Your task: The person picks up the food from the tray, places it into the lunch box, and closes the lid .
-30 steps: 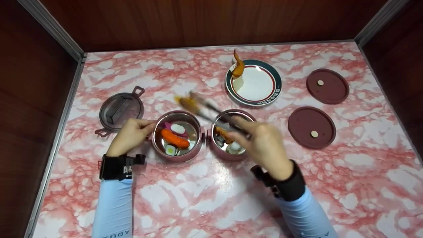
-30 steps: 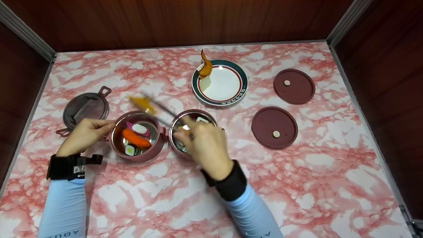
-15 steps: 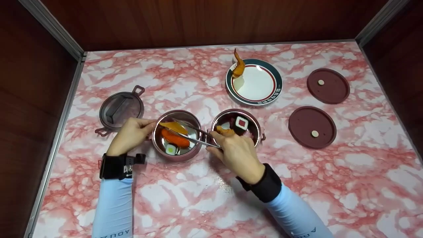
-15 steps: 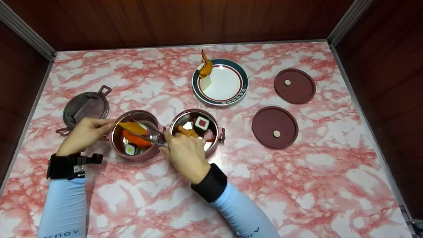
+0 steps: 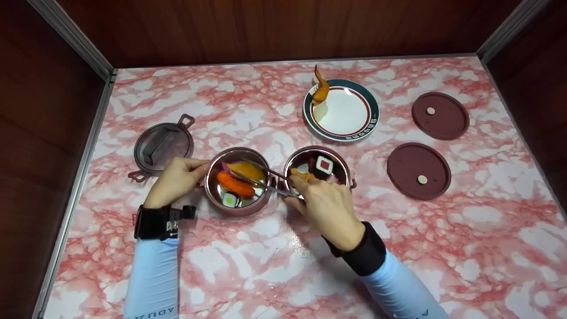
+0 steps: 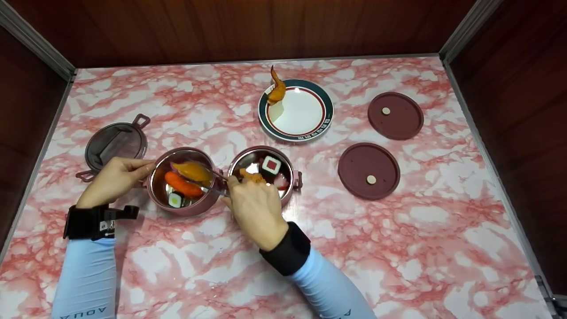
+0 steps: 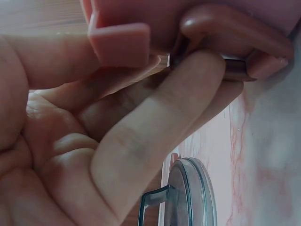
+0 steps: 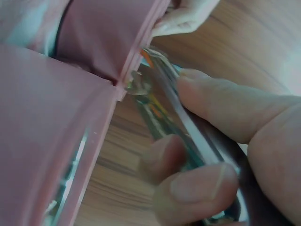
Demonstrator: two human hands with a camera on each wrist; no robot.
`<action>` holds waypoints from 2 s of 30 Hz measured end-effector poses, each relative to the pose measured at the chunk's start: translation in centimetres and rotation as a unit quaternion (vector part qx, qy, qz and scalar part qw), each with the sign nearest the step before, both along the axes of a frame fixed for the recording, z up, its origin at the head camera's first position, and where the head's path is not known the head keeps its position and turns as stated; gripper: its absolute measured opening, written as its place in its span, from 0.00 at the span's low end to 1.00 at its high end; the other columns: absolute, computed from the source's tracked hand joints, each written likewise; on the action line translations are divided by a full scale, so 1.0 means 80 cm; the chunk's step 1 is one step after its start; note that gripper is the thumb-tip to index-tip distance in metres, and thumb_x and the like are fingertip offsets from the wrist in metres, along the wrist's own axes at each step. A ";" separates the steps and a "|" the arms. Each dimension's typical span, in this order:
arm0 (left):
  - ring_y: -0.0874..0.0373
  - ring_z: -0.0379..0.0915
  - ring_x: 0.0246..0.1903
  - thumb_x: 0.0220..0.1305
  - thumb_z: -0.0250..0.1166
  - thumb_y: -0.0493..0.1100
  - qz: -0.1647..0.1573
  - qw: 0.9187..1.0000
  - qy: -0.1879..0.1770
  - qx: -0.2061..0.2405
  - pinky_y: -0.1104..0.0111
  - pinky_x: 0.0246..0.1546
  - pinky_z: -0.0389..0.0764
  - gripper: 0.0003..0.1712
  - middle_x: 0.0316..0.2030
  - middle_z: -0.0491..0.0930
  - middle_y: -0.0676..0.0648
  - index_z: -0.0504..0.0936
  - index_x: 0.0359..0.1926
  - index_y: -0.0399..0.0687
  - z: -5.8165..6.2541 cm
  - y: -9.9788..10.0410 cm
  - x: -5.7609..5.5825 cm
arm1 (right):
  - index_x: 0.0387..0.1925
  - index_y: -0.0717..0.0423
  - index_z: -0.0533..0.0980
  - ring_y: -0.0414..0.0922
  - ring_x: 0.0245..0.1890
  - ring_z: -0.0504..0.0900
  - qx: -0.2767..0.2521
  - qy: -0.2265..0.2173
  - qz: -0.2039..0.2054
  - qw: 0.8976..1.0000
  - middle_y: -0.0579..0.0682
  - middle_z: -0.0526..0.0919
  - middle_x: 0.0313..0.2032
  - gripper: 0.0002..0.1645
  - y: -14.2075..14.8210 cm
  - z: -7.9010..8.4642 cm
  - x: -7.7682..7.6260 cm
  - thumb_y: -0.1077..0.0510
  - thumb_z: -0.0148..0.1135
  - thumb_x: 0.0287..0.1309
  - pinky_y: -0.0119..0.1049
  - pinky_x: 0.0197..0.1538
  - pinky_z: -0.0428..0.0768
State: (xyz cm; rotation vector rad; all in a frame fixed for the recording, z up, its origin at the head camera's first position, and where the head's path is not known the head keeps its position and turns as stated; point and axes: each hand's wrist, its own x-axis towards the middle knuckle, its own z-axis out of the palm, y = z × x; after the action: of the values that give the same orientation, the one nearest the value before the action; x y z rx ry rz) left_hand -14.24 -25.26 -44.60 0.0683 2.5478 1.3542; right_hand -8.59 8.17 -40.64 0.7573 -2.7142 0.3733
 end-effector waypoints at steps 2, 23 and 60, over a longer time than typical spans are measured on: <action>0.56 0.80 0.32 0.73 0.59 0.46 0.001 1.000 -0.002 0.000 0.70 0.32 0.79 0.17 0.41 0.86 0.43 0.85 0.54 0.44 0.000 0.001 0.000 | 0.46 0.49 0.83 0.51 0.15 0.76 0.012 0.007 -0.005 1.000 0.52 0.82 0.26 0.25 0.000 0.003 0.004 0.40 0.73 0.51 0.44 0.13 0.67; 0.56 0.79 0.31 0.73 0.59 0.46 -0.006 1.000 0.018 -0.005 0.71 0.31 0.78 0.16 0.41 0.86 0.45 0.86 0.53 0.44 -0.001 0.000 -0.001 | 0.48 0.52 0.82 0.52 0.18 0.78 0.014 0.005 -0.010 1.000 0.52 0.81 0.25 0.27 0.003 0.013 0.014 0.41 0.73 0.51 0.46 0.14 0.69; 0.55 0.78 0.30 0.73 0.59 0.45 0.001 1.000 -0.007 0.006 0.71 0.30 0.78 0.16 0.41 0.86 0.44 0.86 0.53 0.44 -0.003 -0.002 0.000 | 0.28 0.57 0.81 0.58 0.33 0.78 -0.130 -0.182 -0.232 0.947 0.58 0.81 0.30 0.28 0.129 0.038 -0.185 0.35 0.64 0.60 0.52 0.36 0.70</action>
State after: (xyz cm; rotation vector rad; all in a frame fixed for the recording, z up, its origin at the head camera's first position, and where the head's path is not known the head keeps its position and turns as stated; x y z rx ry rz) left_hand -14.23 -25.39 -44.83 0.0596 2.5293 1.3661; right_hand -23.38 18.48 -37.57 -0.0381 -2.9701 0.7962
